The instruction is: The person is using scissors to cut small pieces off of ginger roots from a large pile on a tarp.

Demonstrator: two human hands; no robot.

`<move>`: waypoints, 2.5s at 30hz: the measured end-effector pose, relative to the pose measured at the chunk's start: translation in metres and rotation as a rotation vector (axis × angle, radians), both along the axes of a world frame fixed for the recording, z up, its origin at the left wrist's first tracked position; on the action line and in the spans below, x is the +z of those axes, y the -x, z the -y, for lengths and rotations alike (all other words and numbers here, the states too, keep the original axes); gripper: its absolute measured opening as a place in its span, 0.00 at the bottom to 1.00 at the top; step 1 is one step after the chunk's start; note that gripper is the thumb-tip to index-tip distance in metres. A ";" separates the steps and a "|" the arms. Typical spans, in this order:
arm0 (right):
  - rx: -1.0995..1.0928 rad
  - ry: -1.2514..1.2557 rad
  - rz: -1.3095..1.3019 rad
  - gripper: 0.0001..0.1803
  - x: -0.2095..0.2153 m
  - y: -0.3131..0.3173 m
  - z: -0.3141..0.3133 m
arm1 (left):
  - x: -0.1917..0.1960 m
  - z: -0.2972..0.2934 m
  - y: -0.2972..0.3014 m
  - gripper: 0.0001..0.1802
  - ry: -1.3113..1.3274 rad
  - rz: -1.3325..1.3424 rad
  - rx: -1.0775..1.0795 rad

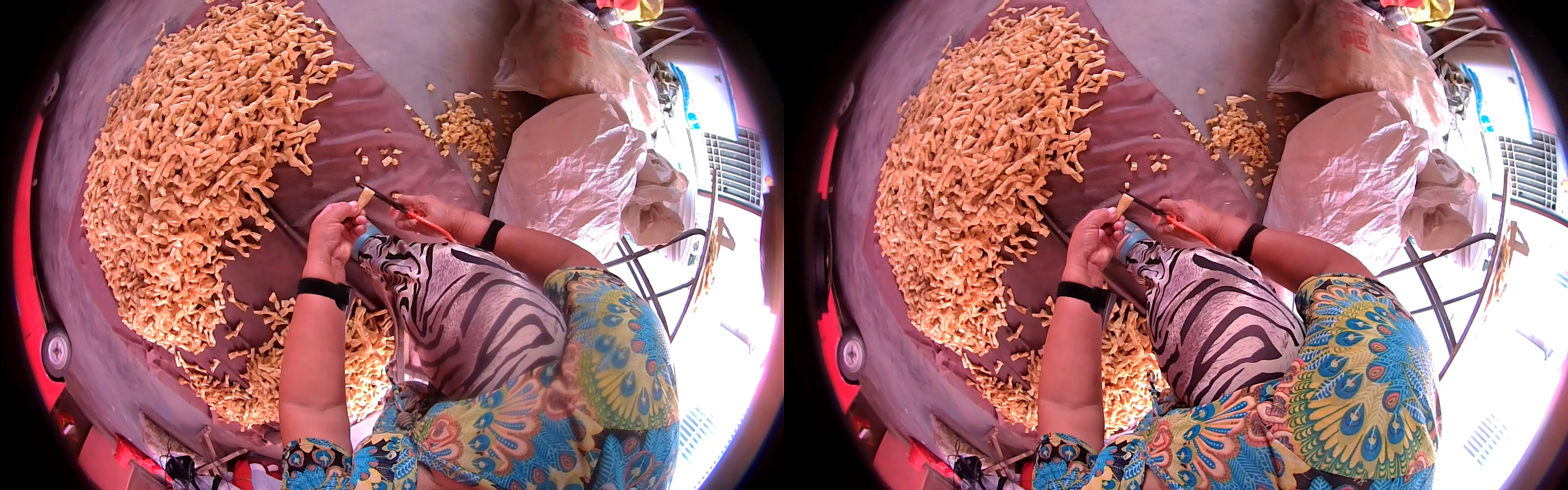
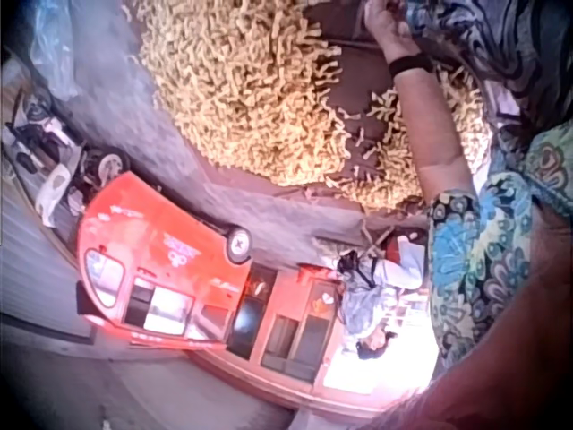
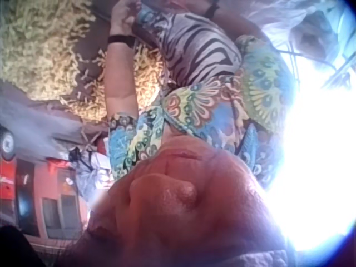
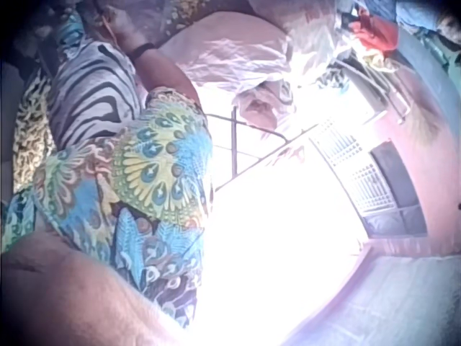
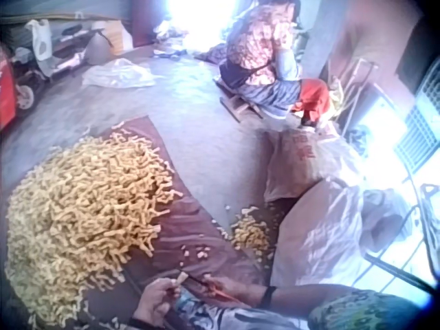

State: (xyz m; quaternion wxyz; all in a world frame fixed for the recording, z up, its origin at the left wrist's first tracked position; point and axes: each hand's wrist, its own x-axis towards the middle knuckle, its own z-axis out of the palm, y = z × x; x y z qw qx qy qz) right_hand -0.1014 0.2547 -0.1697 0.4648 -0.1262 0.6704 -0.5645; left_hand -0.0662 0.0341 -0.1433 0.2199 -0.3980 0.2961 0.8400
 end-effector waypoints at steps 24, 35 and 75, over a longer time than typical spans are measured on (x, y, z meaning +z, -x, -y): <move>-0.188 -0.155 0.340 0.13 -0.010 -0.012 -0.009 | -0.012 -0.005 -0.014 0.03 0.279 0.070 -0.290; 0.247 -0.515 -0.487 0.23 -0.026 0.055 0.101 | -0.023 0.118 -0.149 0.19 0.877 0.467 -1.075; 0.943 -0.628 -0.893 0.23 -0.011 0.060 0.107 | -0.103 0.107 -0.161 0.11 1.021 0.136 -0.471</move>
